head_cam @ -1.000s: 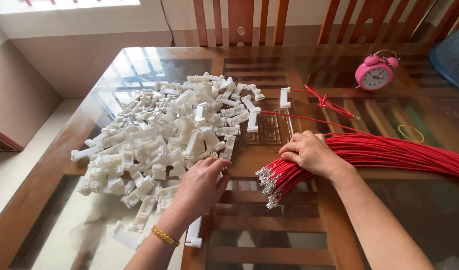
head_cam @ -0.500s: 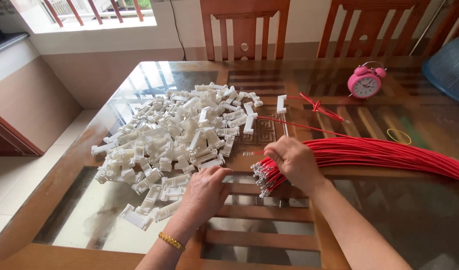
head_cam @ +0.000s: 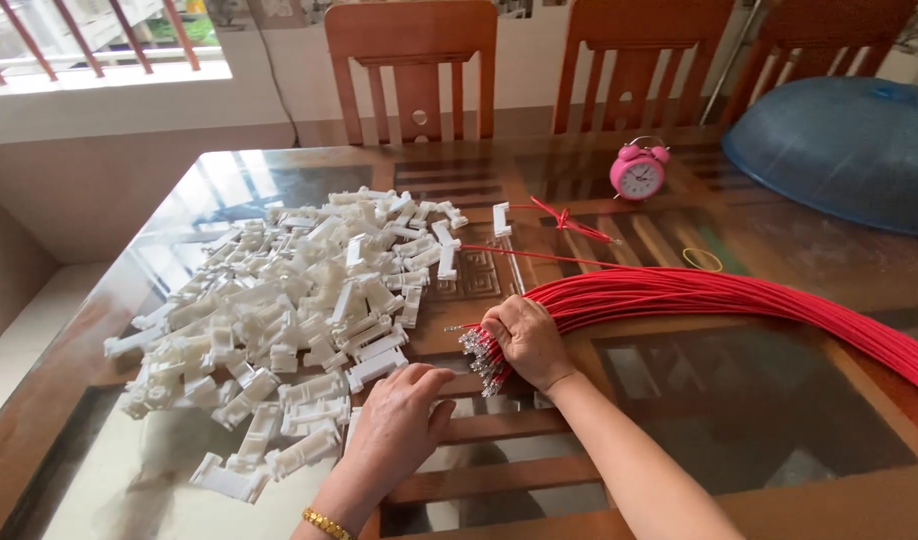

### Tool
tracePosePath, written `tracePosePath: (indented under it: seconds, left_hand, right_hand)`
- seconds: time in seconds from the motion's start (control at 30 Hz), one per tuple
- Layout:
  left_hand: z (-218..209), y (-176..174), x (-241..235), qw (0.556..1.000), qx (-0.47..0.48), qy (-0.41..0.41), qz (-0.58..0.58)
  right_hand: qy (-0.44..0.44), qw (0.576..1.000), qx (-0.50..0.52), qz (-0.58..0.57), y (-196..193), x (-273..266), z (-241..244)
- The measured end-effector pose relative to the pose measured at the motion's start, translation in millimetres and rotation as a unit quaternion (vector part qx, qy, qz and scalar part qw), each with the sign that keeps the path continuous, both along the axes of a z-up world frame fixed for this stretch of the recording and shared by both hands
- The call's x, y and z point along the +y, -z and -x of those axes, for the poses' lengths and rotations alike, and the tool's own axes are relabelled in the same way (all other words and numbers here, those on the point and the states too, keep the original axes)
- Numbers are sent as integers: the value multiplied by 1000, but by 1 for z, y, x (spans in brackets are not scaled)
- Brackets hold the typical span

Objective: Assembling red electrical wires into white plastic housings on a glass-top table.

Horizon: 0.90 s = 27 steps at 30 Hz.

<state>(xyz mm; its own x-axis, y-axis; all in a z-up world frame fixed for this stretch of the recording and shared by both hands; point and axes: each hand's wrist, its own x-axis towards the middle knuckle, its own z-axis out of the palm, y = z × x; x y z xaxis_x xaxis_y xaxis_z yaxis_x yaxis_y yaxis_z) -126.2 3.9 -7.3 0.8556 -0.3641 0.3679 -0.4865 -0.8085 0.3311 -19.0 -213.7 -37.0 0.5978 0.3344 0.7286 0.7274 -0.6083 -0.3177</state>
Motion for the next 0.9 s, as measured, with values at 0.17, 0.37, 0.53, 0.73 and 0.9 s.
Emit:
tracePosePath:
  seconds: [0.17,0.37,0.53,0.73,0.9]
  left_hand:
    - [-16,-5,-10,999,-15,36,23]
    - [-29,-24,-31,999,40,-5,1]
    - [-40,-45,-53,991,127,-31,-41]
    - [-51,-33,-72,977,183,-58,-90]
    - [-68,13,-84,989,92,-71,-90]
  right_hand:
    - [9,1000,14,-19,-2,1,-2]
    - [38,992,39,-117,22,-6,-14]
    - [120,978,48,-167,25,-14,-11]
    - [85,988,-9,-131,8,-23,6]
    - [51,986,-45,-150,4,-23,-2]
